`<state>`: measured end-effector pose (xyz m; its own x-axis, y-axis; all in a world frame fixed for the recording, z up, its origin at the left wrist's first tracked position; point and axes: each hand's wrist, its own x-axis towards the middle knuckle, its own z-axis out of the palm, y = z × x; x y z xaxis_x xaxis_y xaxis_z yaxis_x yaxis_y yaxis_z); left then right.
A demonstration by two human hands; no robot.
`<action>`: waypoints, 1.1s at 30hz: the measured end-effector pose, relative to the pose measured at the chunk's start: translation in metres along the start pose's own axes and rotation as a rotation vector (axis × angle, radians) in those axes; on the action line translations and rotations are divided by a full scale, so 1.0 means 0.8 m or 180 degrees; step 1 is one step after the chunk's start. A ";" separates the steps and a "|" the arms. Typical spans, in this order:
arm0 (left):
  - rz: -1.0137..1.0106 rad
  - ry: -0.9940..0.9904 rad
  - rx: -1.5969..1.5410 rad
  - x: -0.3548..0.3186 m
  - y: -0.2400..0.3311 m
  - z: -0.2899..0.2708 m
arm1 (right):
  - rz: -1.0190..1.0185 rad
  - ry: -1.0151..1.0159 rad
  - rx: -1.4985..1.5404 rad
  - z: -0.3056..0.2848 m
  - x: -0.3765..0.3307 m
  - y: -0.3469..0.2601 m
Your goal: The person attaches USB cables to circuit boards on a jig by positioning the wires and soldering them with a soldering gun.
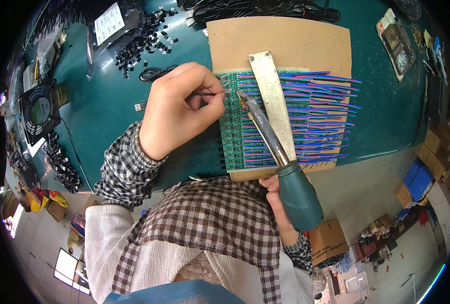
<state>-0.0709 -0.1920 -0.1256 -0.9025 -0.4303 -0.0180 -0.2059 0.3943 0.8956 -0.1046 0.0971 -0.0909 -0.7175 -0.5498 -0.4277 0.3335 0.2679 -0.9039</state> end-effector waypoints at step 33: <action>-0.0254 0.0734 -0.0198 -0.029 -0.003 0.033 | -0.0052 -0.0368 -0.0129 -0.007 -0.002 -0.017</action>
<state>-0.0589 -0.1616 -0.1389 -0.7727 -0.6348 0.0056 -0.2430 0.3039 0.9212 -0.1116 0.0985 -0.0778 -0.6466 -0.6413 -0.4131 0.2957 0.2885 -0.9107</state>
